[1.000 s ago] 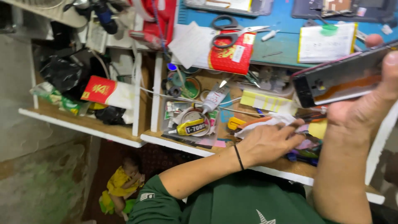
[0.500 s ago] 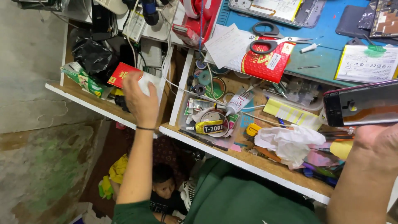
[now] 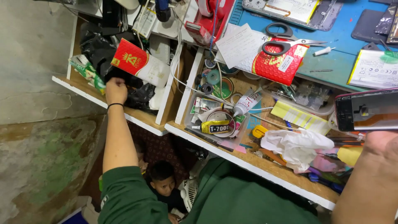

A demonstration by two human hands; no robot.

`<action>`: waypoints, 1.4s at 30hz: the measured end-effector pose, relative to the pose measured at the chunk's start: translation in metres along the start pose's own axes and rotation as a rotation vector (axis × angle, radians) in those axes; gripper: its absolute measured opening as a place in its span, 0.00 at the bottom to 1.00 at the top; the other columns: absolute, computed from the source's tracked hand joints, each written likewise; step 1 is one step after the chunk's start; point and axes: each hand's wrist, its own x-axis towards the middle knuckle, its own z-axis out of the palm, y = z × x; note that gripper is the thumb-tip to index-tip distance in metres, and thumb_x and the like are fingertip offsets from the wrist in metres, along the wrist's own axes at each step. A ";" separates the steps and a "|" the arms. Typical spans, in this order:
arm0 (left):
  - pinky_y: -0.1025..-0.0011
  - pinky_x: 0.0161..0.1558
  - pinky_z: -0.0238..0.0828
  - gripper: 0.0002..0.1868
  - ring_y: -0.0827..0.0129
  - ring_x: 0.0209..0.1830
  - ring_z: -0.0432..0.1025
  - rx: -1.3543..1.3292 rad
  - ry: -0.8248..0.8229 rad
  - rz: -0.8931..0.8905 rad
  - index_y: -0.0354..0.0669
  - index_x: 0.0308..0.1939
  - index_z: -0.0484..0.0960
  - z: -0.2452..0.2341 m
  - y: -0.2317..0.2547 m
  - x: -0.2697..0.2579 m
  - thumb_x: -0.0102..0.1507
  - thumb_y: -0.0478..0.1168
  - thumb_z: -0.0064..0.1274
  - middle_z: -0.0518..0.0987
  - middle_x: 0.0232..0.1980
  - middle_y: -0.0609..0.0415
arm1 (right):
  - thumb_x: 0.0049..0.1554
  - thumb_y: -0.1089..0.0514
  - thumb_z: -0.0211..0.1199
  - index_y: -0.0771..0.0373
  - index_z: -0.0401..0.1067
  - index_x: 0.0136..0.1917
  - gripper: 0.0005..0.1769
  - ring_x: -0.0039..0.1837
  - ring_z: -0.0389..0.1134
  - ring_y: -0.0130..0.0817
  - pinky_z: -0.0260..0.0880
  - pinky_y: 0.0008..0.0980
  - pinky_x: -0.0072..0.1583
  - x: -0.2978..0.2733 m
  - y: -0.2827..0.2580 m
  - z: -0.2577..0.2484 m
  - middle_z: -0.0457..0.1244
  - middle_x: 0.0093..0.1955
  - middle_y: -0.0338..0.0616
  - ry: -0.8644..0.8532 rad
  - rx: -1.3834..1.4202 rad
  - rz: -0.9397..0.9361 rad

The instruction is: Scraping glue residue and cleaning the edges of a mobile phone chassis using manual and electric tools.

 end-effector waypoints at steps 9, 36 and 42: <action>0.35 0.66 0.60 0.47 0.46 0.75 0.59 -0.238 -0.488 -0.368 0.44 0.81 0.50 -0.029 0.070 -0.039 0.64 0.56 0.50 0.67 0.73 0.42 | 0.51 0.40 0.70 0.54 0.74 0.71 0.37 0.84 0.67 0.37 0.72 0.42 0.87 -0.010 -0.006 0.016 0.66 0.79 0.40 0.017 -0.008 -0.012; 0.97 0.22 0.69 0.14 0.84 0.20 0.64 -1.626 -0.255 -0.691 0.39 0.51 0.68 -0.107 0.065 -0.054 0.68 0.39 0.55 0.75 0.36 0.51 | 0.47 0.40 0.73 0.50 0.78 0.66 0.33 0.80 0.72 0.33 0.77 0.40 0.84 -0.039 -0.022 0.081 0.70 0.75 0.36 0.079 -0.058 -0.039; 0.85 0.26 0.75 0.18 0.75 0.27 0.71 -1.951 -0.316 -0.847 0.29 0.50 0.75 -0.098 0.066 -0.087 0.60 0.38 0.55 0.72 0.32 0.52 | 0.47 0.41 0.73 0.49 0.79 0.64 0.33 0.79 0.73 0.32 0.79 0.40 0.84 -0.045 -0.030 0.097 0.71 0.74 0.35 0.108 -0.067 -0.062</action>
